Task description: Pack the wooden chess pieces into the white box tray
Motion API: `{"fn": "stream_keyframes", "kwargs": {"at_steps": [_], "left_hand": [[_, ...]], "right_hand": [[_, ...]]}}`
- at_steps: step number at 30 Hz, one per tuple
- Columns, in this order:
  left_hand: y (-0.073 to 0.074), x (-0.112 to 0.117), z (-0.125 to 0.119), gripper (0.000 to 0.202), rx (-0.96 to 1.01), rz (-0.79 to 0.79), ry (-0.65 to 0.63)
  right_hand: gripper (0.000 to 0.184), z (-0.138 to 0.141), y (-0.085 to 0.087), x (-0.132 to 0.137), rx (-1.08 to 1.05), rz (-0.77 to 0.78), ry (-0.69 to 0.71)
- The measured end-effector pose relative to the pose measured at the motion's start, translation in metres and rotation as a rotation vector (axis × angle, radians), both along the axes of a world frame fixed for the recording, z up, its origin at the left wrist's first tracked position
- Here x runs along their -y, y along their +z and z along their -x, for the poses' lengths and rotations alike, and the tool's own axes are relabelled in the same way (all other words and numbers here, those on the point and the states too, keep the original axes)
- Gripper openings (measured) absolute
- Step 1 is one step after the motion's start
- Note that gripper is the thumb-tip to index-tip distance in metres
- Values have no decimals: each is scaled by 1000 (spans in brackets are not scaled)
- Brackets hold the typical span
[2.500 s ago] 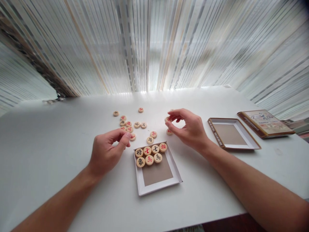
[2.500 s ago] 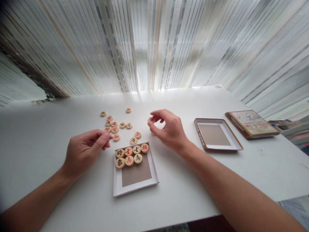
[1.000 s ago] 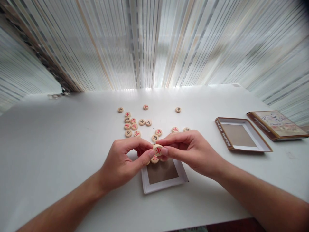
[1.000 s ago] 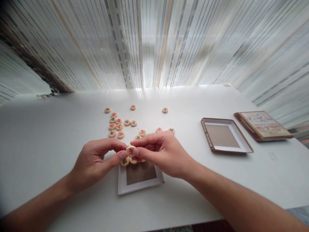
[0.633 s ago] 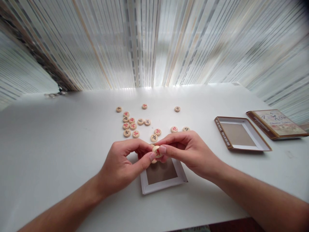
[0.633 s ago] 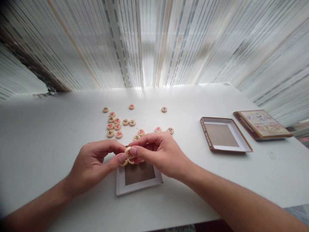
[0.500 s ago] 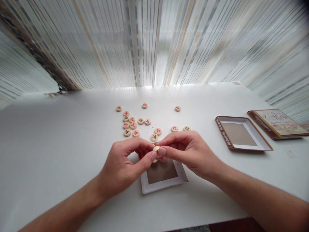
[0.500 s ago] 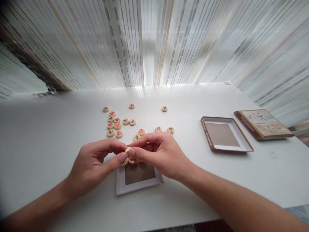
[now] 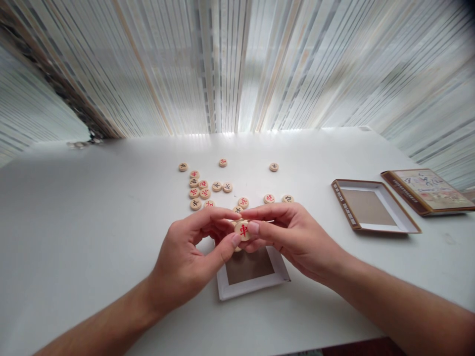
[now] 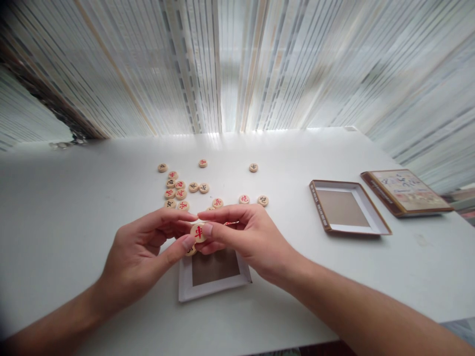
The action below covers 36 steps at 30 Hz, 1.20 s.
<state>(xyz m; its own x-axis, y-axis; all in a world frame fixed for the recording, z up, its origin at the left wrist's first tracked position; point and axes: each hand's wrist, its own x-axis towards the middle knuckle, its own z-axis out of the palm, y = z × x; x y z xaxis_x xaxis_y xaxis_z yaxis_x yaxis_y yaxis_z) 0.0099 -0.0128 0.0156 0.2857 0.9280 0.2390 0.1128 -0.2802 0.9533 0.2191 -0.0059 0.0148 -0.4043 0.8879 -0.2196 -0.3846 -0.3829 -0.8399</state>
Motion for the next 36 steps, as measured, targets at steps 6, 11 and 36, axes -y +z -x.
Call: {"fn": "stream_keyframes", "kwargs": {"at_steps": [6,11,36], "left_hand": [[-2,1,0,24,86,75,-44],[-1,0,1,27,114,95,-48],[-4,2,5,38,-21,-221,-33]], "right_hand": [[45,-2,3,1,-17,-6,65],[46,-3,1,0,11,-42,84],[19,-3,-2,-1,-81,-72,143]]}}
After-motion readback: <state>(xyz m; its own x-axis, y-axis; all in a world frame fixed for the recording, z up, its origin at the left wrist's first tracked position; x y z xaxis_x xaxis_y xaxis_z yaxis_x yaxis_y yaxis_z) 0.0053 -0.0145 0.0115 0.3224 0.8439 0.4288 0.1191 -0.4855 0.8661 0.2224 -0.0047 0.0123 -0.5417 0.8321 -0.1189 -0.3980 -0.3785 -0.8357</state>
